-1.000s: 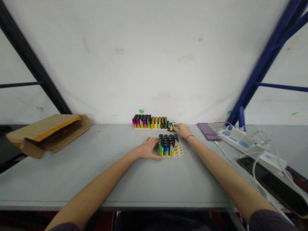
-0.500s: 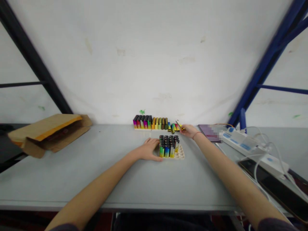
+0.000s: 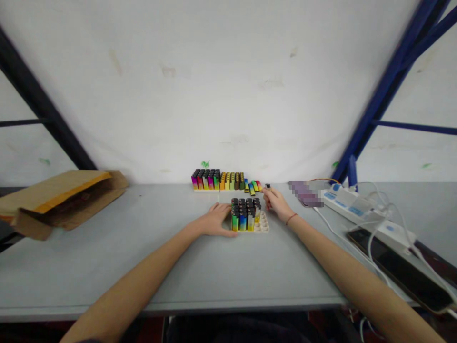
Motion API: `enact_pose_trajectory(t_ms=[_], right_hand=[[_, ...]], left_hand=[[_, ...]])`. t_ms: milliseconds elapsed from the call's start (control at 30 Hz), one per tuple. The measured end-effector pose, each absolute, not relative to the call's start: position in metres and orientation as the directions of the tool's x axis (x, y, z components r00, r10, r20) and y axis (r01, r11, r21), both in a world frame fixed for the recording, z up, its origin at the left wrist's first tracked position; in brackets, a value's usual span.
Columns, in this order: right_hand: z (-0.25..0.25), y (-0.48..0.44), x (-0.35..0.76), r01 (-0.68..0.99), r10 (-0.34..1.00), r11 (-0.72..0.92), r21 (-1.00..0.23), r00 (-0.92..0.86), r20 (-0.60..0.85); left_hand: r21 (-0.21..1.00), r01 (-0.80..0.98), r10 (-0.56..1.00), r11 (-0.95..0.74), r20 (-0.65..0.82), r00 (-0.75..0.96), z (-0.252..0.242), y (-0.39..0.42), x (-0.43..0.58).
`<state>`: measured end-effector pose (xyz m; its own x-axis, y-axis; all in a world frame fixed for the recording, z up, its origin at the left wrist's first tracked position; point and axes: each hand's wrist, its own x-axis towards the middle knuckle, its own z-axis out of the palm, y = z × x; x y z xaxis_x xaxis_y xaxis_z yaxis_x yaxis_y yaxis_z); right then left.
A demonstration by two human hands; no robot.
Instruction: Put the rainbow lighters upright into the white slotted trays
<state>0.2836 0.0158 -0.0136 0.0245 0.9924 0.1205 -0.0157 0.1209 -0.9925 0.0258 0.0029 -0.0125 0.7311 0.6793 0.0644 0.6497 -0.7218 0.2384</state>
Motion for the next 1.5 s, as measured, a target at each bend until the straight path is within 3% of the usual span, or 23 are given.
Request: enact_pose_trajectory(t_ms=[100, 233, 333, 567, 700, 900, 1500], right_hand=[[-0.0125, 0.0124, 0.2813, -0.042, 0.994, 0.109, -0.993, -0.026, 0.11], [-0.0127, 0.0079, 0.2817, 0.054, 0.97, 0.242, -0.969, -0.033, 0.241], [-0.0125, 0.0054, 0.2815, 0.074, 0.965, 0.26, -0.963, -0.063, 0.255], [-0.0143, 0.0071, 0.2815, 0.432, 0.917, 0.256, -0.865, 0.175, 0.359], [-0.0169, 0.01, 0.2833, 0.54, 0.842, 0.259, -0.801, 0.28, 0.461], [-0.017, 0.0098, 0.2847, 0.55, 0.776, 0.279, -0.787, 0.354, 0.523], [-0.0196, 0.0082, 0.2816, 0.456, 0.848, 0.282, -0.844, 0.293, 0.441]], left_hand=[[0.237, 0.651, 0.681, -0.721, 0.068, 0.729, -0.0131, 0.0034, 0.0255], [0.24, 0.647, 0.677, -0.724, 0.071, 0.732, -0.0137, 0.004, 0.0252], [0.247, 0.641, 0.673, -0.727, 0.072, 0.736, -0.0134, 0.0037, 0.0252], [0.246, 0.636, 0.67, -0.732, 0.085, 0.738, -0.014, 0.0047, 0.0246], [0.231, 0.649, 0.677, -0.725, 0.066, 0.733, -0.0162, 0.0064, 0.0236], [0.237, 0.645, 0.676, -0.726, 0.072, 0.734, -0.0198, 0.0082, 0.022], [0.25, 0.639, 0.674, -0.728, 0.083, 0.734, -0.0174, 0.0068, 0.0224]])
